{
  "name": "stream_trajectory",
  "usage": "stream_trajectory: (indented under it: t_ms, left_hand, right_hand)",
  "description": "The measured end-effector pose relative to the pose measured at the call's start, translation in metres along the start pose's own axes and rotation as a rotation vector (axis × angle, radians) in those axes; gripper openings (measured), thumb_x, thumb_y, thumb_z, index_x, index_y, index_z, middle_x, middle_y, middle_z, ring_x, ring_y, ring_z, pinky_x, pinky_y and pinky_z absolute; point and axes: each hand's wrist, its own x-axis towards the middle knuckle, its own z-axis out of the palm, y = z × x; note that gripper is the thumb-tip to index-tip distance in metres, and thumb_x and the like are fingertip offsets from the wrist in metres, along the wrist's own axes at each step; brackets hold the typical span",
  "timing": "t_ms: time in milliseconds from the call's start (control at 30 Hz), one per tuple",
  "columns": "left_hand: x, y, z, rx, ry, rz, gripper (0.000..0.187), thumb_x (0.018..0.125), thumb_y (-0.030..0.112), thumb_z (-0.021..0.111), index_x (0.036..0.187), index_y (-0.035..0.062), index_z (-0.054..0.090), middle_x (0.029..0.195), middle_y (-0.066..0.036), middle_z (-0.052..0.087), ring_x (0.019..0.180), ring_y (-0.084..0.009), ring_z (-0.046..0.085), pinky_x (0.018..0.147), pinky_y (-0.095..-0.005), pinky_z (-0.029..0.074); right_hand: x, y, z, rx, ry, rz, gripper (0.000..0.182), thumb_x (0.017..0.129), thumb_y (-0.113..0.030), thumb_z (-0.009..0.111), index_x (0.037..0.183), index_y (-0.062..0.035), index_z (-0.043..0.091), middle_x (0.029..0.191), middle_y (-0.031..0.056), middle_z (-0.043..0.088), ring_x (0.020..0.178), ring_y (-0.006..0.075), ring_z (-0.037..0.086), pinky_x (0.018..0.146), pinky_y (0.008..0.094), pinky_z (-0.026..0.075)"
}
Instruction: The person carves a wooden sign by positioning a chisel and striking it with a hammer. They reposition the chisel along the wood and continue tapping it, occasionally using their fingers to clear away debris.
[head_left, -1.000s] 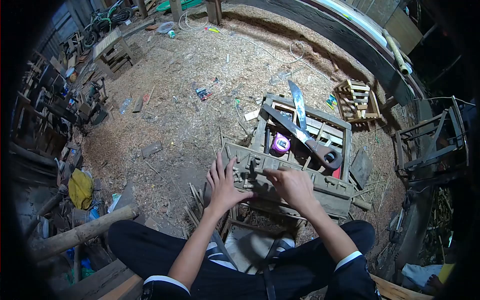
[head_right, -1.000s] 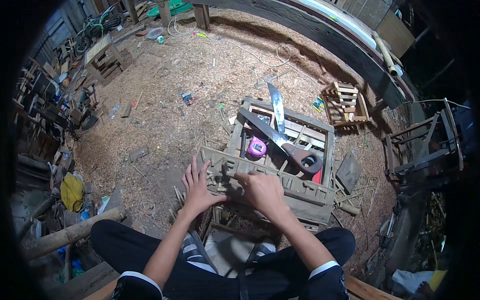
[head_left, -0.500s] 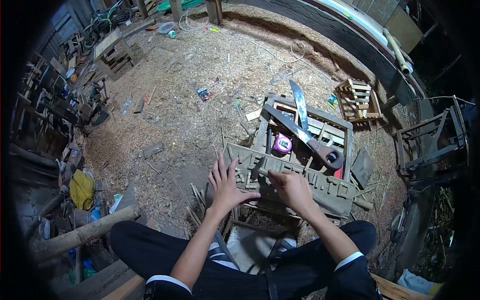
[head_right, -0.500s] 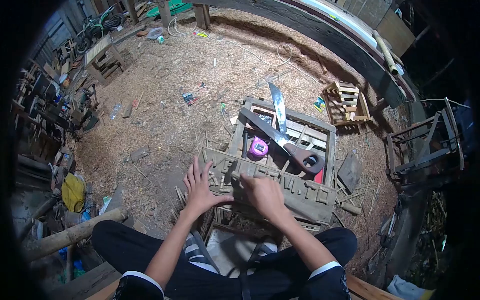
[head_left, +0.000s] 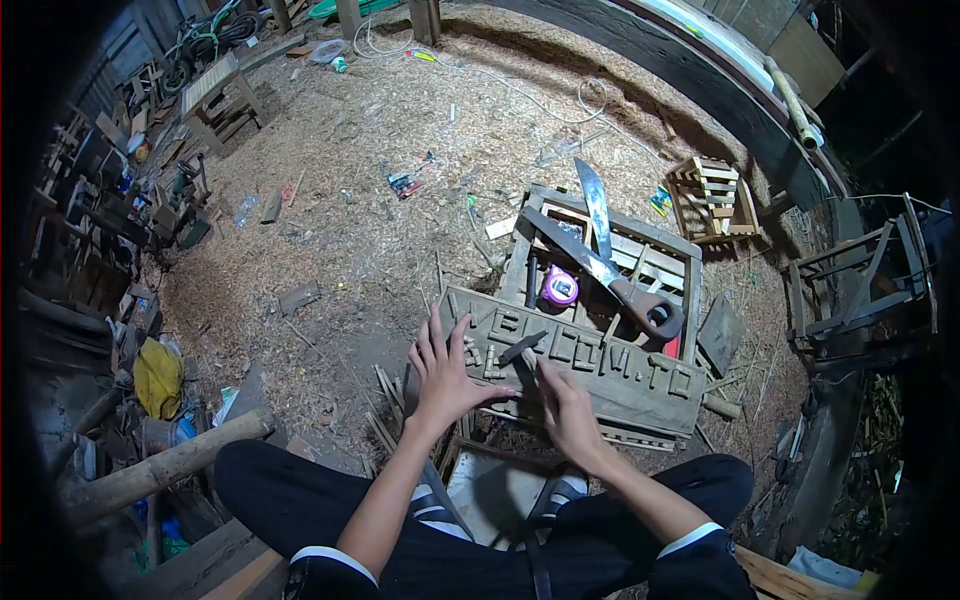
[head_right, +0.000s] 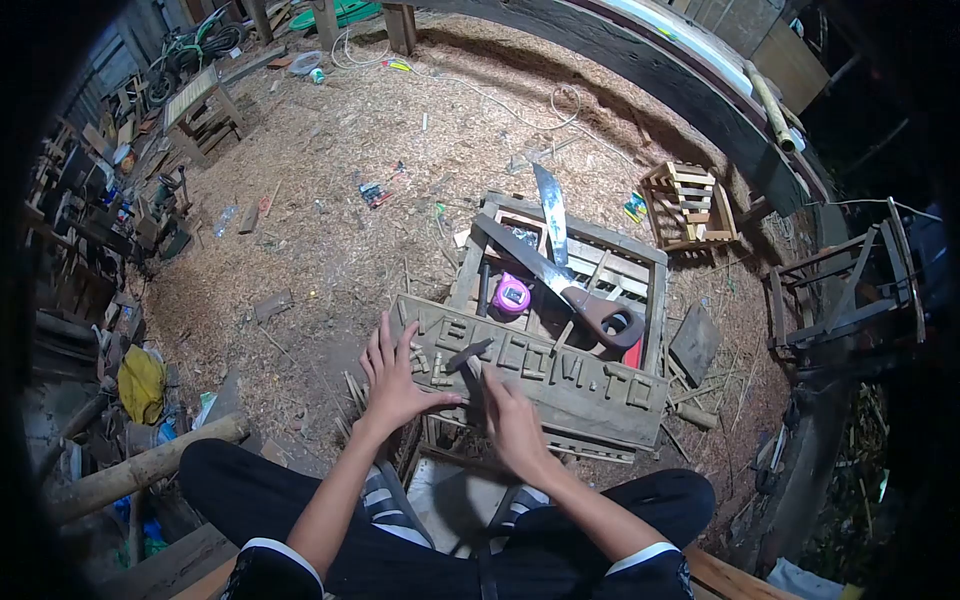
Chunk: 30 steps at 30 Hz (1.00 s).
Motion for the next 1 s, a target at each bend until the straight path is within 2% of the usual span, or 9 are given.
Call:
stream_trajectory:
  t_ms: [133, 300, 367, 433, 667, 800, 900, 967, 1000]
  left_hand:
    - [0.000, 0.001, 0.000, 0.017, -0.025, -0.029, 0.142, 0.053, 0.071, 0.095, 0.165, 0.0169, 0.027, 0.175, -0.026, 0.006, 0.157, -0.0501, 0.016, 0.122, -0.0675, 0.017]
    - [0.001, 0.003, -0.002, -0.004, -0.030, -0.025, 0.142, 0.053, 0.070, 0.096, 0.165, 0.0174, 0.026, 0.175, -0.026, 0.006, 0.157, -0.0508, 0.015, 0.122, -0.0679, 0.017]
    - [-0.001, 0.000, 0.000, 0.019, -0.018, -0.015, 0.142, 0.053, 0.070, 0.095, 0.166, 0.0175, 0.026, 0.175, -0.027, 0.005, 0.157, -0.0510, 0.015, 0.122, -0.0678, 0.017]
    - [-0.002, -0.001, -0.002, 0.021, -0.006, -0.016, 0.143, 0.052, 0.071, 0.095, 0.165, 0.0175, 0.027, 0.175, -0.027, 0.005, 0.157, -0.0510, 0.015, 0.122, -0.0674, 0.017]
    - [-0.002, 0.000, 0.000, 0.020, -0.001, -0.007, 0.140, 0.053, 0.070, 0.094, 0.165, 0.0172, 0.029, 0.174, -0.029, 0.008, 0.157, -0.0505, 0.017, 0.121, -0.0675, 0.020]
    - [-0.003, -0.001, -0.001, 0.006, 0.001, -0.004, 0.140, 0.054, 0.070, 0.094, 0.165, 0.0168, 0.028, 0.174, -0.028, 0.008, 0.157, -0.0511, 0.017, 0.121, -0.0687, 0.019]
    - [-0.003, -0.001, 0.000, 0.009, -0.003, -0.007, 0.140, 0.054, 0.070, 0.094, 0.165, 0.0169, 0.027, 0.174, -0.028, 0.008, 0.157, -0.0517, 0.017, 0.121, -0.0694, 0.019]
    - [-0.003, -0.002, 0.001, 0.014, -0.010, -0.013, 0.139, 0.055, 0.069, 0.095, 0.165, 0.0170, 0.027, 0.175, -0.028, 0.007, 0.157, -0.0520, 0.016, 0.121, -0.0696, 0.019]
    - [-0.003, -0.003, 0.002, 0.011, -0.013, -0.013, 0.139, 0.055, 0.068, 0.095, 0.165, 0.0168, 0.027, 0.175, -0.028, 0.007, 0.157, -0.0520, 0.016, 0.121, -0.0696, 0.019]
  right_hand:
    - [0.001, -0.004, -0.003, 0.159, 0.042, 0.109, 0.050, 0.099, 0.006, 0.059, 0.149, 0.0014, 0.057, 0.110, 0.0275, 0.071, 0.101, 0.0430, 0.070, 0.093, 0.0448, 0.054]
    - [-0.010, 0.003, 0.005, 0.015, -0.049, 0.118, 0.052, 0.099, 0.006, 0.060, 0.151, 0.0006, 0.055, 0.115, 0.0278, 0.072, 0.107, 0.0388, 0.072, 0.096, 0.0417, 0.054]
    - [-0.005, 0.017, 0.008, 0.151, 0.054, 0.000, 0.055, 0.098, 0.005, 0.061, 0.152, -0.0012, 0.054, 0.108, 0.0299, 0.068, 0.097, 0.0473, 0.067, 0.089, 0.0483, 0.054]
    - [-0.006, 0.012, 0.011, 0.149, 0.114, 0.044, 0.055, 0.098, 0.004, 0.061, 0.152, -0.0024, 0.054, 0.103, 0.0289, 0.067, 0.095, 0.0473, 0.066, 0.086, 0.0493, 0.054]
    - [0.010, -0.006, -0.022, -0.072, -0.057, 0.071, 0.047, 0.101, -0.007, 0.063, 0.147, -0.0146, 0.063, 0.106, 0.0214, 0.069, 0.095, 0.0442, 0.069, 0.081, 0.0521, 0.053]
    - [0.036, -0.002, -0.040, -0.144, -0.058, -0.123, 0.043, 0.099, -0.008, 0.066, 0.141, -0.0157, 0.068, 0.099, 0.0179, 0.071, 0.084, 0.0429, 0.070, 0.074, 0.0516, 0.055]
    - [0.057, -0.022, -0.063, -0.217, -0.153, -0.101, 0.042, 0.098, -0.005, 0.066, 0.139, -0.0151, 0.070, 0.094, 0.0176, 0.071, 0.083, 0.0376, 0.072, 0.073, 0.0466, 0.056]
    - [0.057, -0.017, -0.053, -0.196, -0.081, -0.116, 0.040, 0.098, -0.010, 0.067, 0.137, -0.0182, 0.072, 0.096, 0.0169, 0.072, 0.082, 0.0369, 0.073, 0.072, 0.0469, 0.057]
    - [0.053, -0.017, -0.046, -0.301, -0.170, -0.123, 0.039, 0.098, -0.012, 0.068, 0.135, -0.0191, 0.073, 0.096, 0.0165, 0.073, 0.082, 0.0373, 0.073, 0.071, 0.0474, 0.058]
